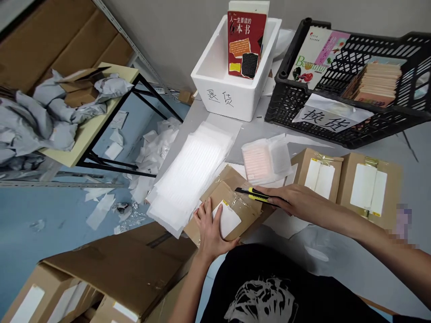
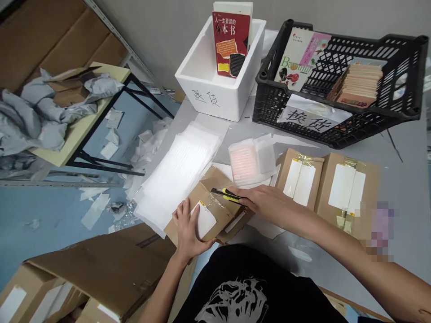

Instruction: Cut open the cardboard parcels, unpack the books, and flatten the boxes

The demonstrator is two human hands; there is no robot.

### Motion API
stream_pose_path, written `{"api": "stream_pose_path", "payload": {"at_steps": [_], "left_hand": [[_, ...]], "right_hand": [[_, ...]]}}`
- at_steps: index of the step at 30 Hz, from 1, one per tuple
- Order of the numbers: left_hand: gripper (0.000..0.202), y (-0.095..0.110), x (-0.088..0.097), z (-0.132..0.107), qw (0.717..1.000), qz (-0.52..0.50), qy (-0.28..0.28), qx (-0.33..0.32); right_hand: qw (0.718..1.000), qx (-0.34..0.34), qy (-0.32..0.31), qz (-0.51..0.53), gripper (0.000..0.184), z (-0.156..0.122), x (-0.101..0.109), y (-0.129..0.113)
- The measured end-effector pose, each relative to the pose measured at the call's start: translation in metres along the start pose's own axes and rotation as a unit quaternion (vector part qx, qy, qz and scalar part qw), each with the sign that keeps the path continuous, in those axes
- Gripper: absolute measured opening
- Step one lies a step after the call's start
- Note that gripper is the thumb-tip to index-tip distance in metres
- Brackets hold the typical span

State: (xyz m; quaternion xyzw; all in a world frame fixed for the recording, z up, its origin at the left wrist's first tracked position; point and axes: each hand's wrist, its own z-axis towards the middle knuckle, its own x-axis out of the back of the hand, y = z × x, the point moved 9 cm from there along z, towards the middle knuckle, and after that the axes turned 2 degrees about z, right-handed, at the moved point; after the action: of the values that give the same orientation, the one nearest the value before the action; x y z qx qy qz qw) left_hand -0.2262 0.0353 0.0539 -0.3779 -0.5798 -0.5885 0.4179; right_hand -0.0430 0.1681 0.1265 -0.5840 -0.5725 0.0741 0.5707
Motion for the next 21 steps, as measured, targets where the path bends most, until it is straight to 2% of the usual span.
{"api": "stream_pose_path", "payload": {"at_steps": [8, 21], "left_hand": [[0.110, 0.0040, 0.0044, -0.0046, 0.998, -0.005, 0.037, -0.042], [0.110, 0.0032, 0.0062, -0.0054, 0.999, -0.001, 0.030, -0.038]], "right_hand": [[0.999, 0.023, -0.004, -0.028, 0.042, 0.0022, -0.0043, -0.0022], [0.999, 0.021, -0.021, -0.021, 0.042, 0.0014, -0.0071, -0.0033]]}}
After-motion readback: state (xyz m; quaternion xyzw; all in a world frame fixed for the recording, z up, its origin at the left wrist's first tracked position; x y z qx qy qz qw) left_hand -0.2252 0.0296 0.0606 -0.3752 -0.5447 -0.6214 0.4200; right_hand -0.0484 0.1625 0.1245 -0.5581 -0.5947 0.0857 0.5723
